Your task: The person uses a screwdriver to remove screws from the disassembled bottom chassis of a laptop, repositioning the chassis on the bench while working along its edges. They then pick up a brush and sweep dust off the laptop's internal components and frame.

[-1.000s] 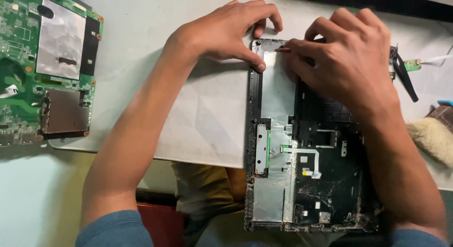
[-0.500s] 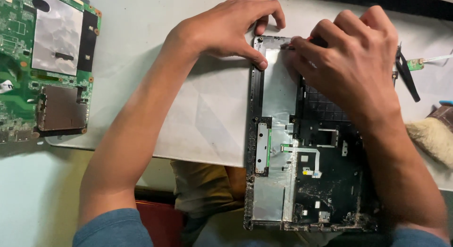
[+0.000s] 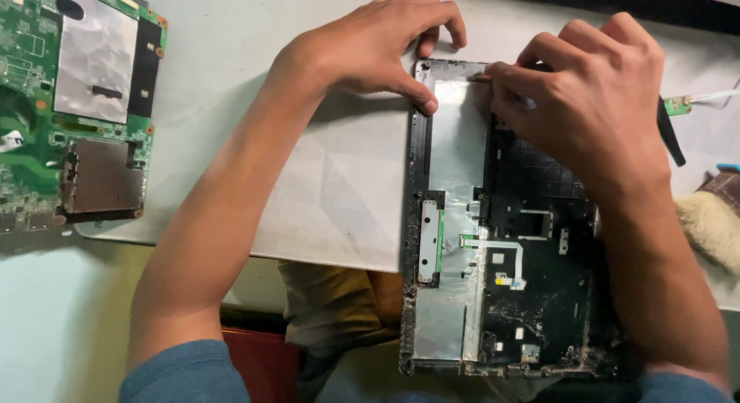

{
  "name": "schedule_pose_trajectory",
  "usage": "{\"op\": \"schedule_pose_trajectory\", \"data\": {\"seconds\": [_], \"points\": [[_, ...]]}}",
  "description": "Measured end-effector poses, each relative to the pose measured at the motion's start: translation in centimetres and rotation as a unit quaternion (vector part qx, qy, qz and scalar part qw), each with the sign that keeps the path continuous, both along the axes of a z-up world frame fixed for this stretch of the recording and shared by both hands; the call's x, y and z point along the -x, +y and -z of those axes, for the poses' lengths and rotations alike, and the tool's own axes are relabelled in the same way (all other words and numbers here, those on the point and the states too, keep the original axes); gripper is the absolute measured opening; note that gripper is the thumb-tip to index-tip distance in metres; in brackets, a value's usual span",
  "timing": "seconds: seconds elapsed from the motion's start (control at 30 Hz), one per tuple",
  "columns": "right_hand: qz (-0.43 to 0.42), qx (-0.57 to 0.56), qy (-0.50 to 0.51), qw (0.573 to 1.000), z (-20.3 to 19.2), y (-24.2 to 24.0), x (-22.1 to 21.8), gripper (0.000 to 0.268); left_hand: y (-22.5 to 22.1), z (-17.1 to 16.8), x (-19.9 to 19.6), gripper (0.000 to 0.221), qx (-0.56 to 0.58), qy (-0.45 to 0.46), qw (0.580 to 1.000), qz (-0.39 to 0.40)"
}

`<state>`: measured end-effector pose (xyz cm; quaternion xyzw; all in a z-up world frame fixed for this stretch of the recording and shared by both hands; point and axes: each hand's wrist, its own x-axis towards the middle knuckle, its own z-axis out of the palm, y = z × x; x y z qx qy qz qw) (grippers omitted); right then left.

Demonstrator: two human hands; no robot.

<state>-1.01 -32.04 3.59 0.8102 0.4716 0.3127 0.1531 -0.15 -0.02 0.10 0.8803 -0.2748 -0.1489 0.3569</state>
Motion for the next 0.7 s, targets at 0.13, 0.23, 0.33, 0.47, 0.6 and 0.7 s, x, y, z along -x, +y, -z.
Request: {"op": "schedule_pose_trajectory", "data": {"seconds": [0.13, 0.23, 0.33, 0.47, 0.6, 0.7], "points": [[-0.005, 0.003, -0.019, 1.000, 0.1, 0.5, -0.1, 0.015, 0.0, 0.0, -0.1, 0.074, 0.009, -0.007, 1.000, 0.005], [-0.004, 0.007, 0.008, 1.000, 0.2, -0.1, -0.3, 0.017, 0.1, 0.0, 0.0, 0.074, 0.002, -0.001, 1.000, 0.001], [0.007, 0.021, 0.003, 1.000, 0.2, 0.4, -0.1, 0.018, 0.1, 0.0, 0.1, 0.073, 0.002, 0.002, 1.000, 0.000], [-0.003, 0.006, 0.023, 1.000, 0.4, -0.1, -0.4, 0.009, 0.0, -0.2, 0.0, 0.073, -0.002, 0.004, 1.000, 0.000], [-0.012, -0.007, 0.009, 1.000, 0.3, 0.9, -0.1, 0.018, 0.0, -0.5, 0.3, 0.073, -0.002, 0.006, 1.000, -0.005], [0.007, 0.023, 0.017, 1.000, 0.2, 0.3, -0.2, 0.006, 0.0, -0.2, 0.0, 0.074, -0.004, 0.007, 1.000, 0.000]]}}
